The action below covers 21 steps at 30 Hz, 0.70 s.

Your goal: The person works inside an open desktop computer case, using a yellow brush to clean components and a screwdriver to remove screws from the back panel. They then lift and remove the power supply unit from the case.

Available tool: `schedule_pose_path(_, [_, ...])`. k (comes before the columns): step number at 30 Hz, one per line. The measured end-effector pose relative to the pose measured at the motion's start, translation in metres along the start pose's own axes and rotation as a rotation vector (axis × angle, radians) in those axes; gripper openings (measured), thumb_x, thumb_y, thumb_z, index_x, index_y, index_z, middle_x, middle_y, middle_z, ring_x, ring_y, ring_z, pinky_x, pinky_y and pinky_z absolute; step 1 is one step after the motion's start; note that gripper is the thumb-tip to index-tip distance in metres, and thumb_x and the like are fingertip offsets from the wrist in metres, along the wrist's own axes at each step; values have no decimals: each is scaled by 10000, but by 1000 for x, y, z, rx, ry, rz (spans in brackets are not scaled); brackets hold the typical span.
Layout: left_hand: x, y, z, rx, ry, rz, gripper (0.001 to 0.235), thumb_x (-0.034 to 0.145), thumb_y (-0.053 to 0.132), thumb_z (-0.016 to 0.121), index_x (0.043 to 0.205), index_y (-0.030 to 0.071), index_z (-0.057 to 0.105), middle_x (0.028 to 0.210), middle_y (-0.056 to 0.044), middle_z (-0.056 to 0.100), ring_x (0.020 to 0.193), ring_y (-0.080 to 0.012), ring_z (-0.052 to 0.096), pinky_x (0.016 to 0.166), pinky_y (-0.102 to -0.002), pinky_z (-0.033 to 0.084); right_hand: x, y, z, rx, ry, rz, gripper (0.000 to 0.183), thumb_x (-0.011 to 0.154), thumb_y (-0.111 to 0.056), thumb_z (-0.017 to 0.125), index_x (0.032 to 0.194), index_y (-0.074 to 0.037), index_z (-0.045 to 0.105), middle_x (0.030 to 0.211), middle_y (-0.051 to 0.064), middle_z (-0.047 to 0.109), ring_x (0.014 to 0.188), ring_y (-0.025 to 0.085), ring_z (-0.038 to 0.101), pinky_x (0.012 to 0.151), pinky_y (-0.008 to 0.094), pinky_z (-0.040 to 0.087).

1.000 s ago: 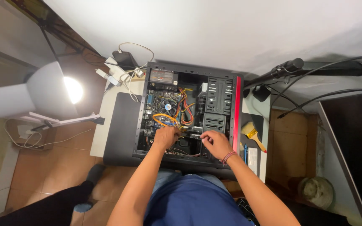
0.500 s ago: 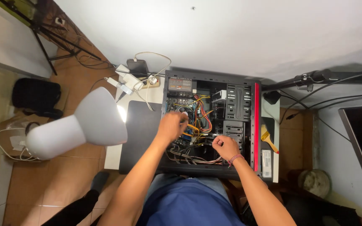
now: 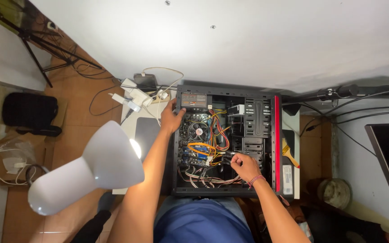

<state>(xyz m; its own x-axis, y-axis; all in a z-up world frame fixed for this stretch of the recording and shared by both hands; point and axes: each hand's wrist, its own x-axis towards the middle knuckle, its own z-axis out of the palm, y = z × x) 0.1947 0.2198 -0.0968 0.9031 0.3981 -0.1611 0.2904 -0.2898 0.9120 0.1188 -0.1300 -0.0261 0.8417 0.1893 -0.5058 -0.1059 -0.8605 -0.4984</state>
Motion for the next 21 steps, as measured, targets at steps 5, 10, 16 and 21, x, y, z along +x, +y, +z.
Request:
schedule_pose_path(5, [-5, -10, 13, -62, 56, 15, 545, 890, 234, 747, 1370, 24, 595, 1230, -178, 724, 1156, -272, 695, 896, -372, 554, 4, 3, -8, -21, -36, 4, 110, 785, -233, 727, 839, -137, 739, 723, 26, 731, 731, 259, 712, 746, 382, 554])
schedule_pose_path(10, [-24, 38, 0, -23, 93, -87, 557, 925, 304, 709, 1401, 39, 595, 1011, -149, 770, 821, -221, 708, 778, -343, 549, 11, 8, -25, 111, -15, 9, 102, 793, -200, 736, 850, -115, 729, 716, 52, 726, 674, 242, 706, 697, 396, 579])
schedule_pose_path(16, [-30, 46, 1, 91, 126, -108, 496, 978, 281, 629, 1409, 38, 598, 856, -225, 742, 689, -273, 668, 732, -386, 542, 27, 14, -74, -3, 622, -237, 40, 832, -134, 754, 838, -116, 719, 835, 79, 666, 894, 275, 642, 837, 385, 513])
schedule_pose_path(21, [-32, 35, 2, 117, 198, 147, 472, 941, 101, 643, 1399, -7, 608, 1097, -290, 723, 1041, -390, 706, 920, -426, 530, 46, 43, -90, -116, 782, -64, 756, 707, -78, 813, 1391, -123, 495, 1189, 231, 618, 1067, 437, 581, 884, 469, 478])
